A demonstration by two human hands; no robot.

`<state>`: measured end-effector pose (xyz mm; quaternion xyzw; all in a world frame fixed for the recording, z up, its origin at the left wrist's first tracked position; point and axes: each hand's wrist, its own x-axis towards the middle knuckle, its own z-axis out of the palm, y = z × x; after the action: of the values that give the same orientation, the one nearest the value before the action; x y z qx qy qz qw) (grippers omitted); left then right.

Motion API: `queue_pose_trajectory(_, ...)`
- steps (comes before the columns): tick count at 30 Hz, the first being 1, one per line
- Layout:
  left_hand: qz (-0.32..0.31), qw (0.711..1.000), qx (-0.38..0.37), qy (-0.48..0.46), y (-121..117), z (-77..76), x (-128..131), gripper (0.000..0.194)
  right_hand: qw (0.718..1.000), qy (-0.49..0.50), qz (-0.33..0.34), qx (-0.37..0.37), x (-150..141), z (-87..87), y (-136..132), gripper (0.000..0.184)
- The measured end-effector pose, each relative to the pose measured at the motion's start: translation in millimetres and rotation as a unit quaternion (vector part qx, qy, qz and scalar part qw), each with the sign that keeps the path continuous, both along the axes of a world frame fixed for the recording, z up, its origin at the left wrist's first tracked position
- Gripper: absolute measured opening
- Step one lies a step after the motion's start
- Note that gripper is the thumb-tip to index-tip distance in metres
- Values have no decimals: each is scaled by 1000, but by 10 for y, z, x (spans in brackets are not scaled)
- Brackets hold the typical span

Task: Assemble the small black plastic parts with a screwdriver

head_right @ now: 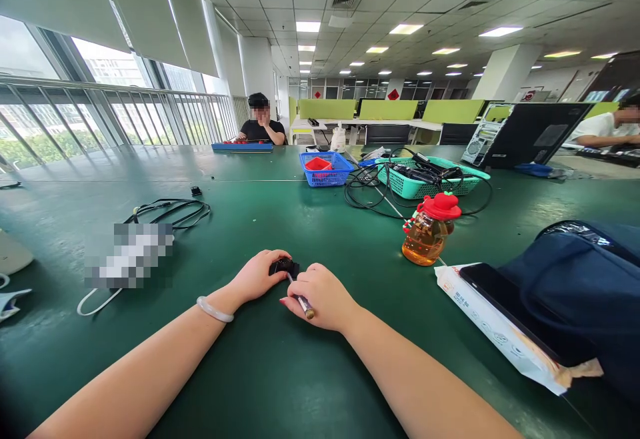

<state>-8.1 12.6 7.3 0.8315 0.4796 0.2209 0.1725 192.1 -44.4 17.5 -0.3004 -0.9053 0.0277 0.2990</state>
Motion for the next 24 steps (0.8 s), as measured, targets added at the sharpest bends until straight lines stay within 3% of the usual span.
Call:
queue_pose_trajectory(6, 2, 1000, -1, 2, 10, -9, -1, 35, 999, -33, -4, -10, -17, -22, 2, 19)
queue_pose_trajectory(11, 4, 1000, -4, 2, 6, -5, 3, 34, 998, -51, -16, 24, -32, -22, -6, 20)
queue_pose_trajectory(24, 19, 1000, 6, -5, 21, -42, 12, 35, 996, -6, -34, 77, -32, -29, 4, 25)
